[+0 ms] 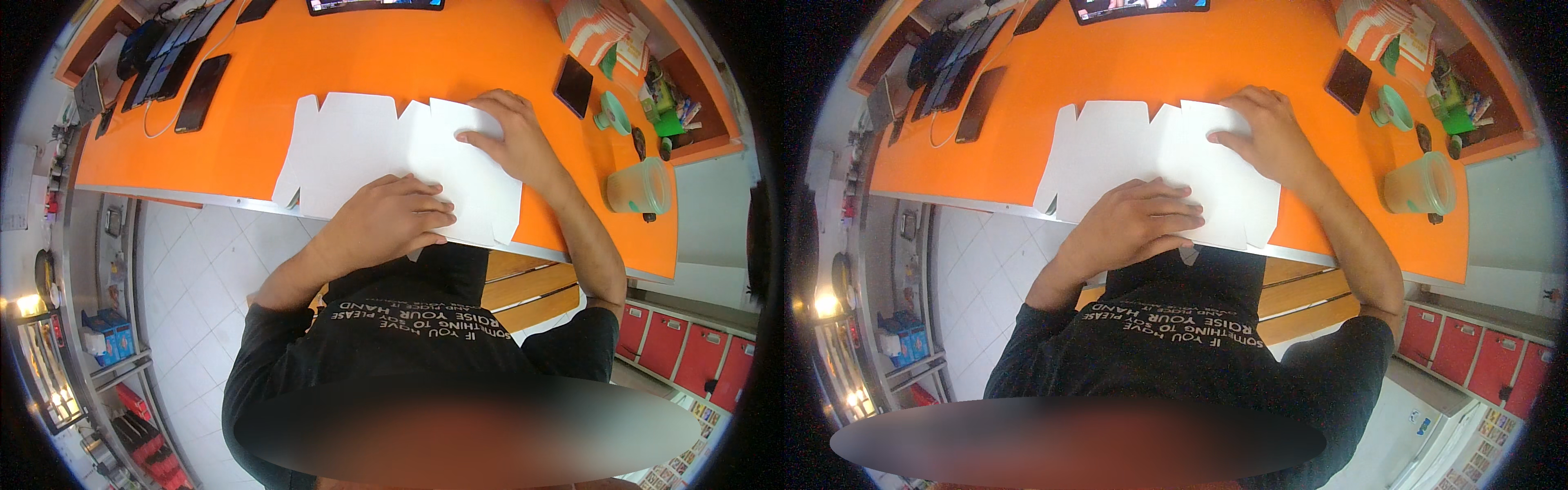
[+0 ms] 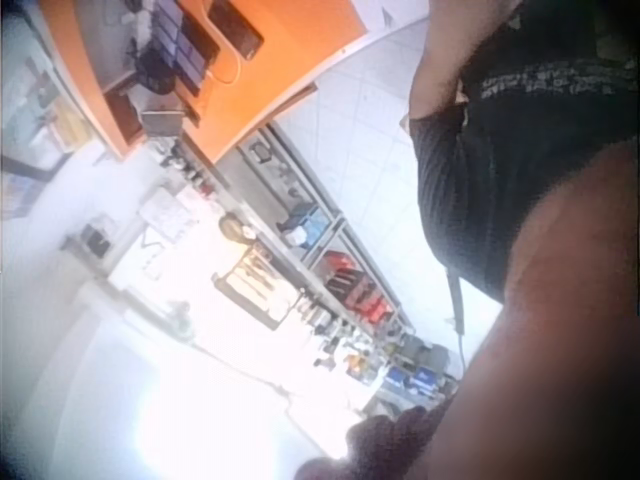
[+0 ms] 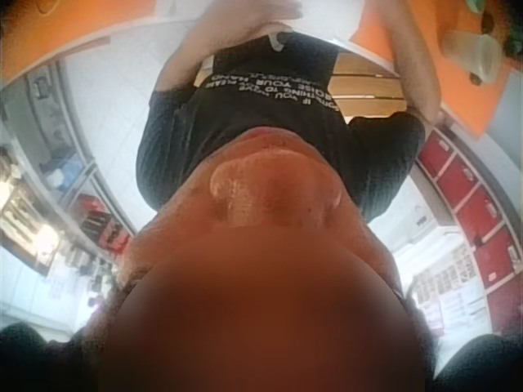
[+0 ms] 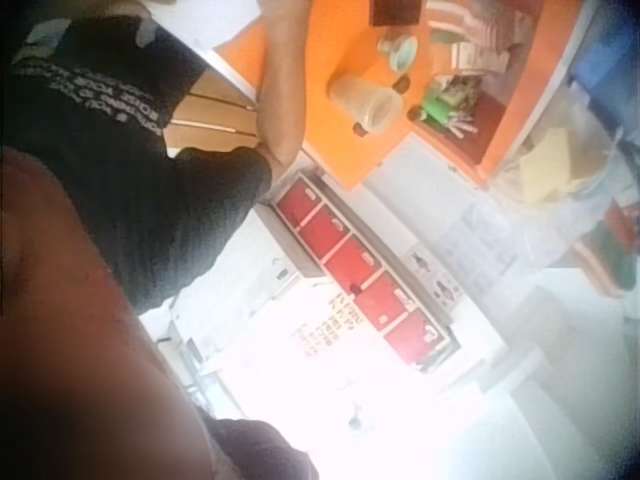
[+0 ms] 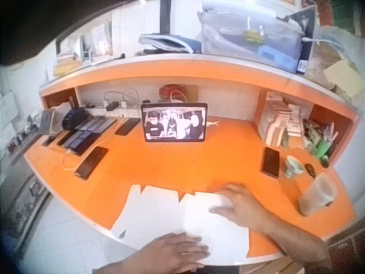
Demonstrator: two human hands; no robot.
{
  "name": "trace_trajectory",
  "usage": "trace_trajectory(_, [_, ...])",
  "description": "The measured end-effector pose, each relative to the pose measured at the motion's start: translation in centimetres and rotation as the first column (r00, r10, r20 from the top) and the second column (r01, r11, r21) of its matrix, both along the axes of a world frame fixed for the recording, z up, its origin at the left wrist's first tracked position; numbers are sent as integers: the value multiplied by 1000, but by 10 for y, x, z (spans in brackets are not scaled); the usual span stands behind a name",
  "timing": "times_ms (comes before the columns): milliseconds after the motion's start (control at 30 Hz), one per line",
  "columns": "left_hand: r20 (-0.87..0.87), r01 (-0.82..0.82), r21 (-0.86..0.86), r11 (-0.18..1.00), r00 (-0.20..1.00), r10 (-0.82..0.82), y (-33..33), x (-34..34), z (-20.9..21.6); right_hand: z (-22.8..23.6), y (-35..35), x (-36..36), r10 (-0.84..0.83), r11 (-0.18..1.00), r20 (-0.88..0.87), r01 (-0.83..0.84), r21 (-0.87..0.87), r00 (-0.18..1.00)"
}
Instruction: The person sits on the floor and assembles small, colorful paper boxes from flat sheets. They fold the paper along pre-printed creases, tuck the flaps into slots, and form the box shape by hand. The process is repeated for multiple boxes, which are then placed on the floor.
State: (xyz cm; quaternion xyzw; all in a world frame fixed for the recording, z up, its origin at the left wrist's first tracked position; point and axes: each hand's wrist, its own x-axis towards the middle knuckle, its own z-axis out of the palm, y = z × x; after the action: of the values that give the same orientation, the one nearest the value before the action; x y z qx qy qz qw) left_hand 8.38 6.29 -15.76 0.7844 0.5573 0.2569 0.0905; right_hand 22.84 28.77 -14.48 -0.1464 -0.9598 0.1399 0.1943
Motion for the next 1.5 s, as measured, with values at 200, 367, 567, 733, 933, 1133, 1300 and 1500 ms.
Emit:
trace_trajectory(200, [26,-61,-97,993,998,64,10,0,25,6,-13,4,102,935,-150,-43,352,983])
trace_trajectory(367, [135,-116,-155,981,981,137,17,2,27,13,-25,5,159,845,-135,-64,531,978])
trace_trajectory(567, [98,-238,-115,964,963,250,23,6,23,12,-31,6,208,849,-153,-100,519,966])
trace_trajectory(733, [149,-232,-110,967,958,246,25,2,16,14,-25,7,71,987,-88,-58,149,994])
trace_trajectory(933, [219,-264,28,964,943,251,15,7,7,18,-21,3,64,958,-184,-8,288,981])
trace_trajectory(1133, [199,-364,389,846,930,309,3,17,11,61,-52,33,351,936,344,-325,-132,871])
trace_trajectory(1300, [300,-333,666,667,939,169,-28,33,11,63,-83,52,80,987,-124,-97,-131,989])
trace_trajectory(1500, [957,-387,237,891,253,-145,-18,63,-15,40,-130,49,242,930,-175,-177,324,954])
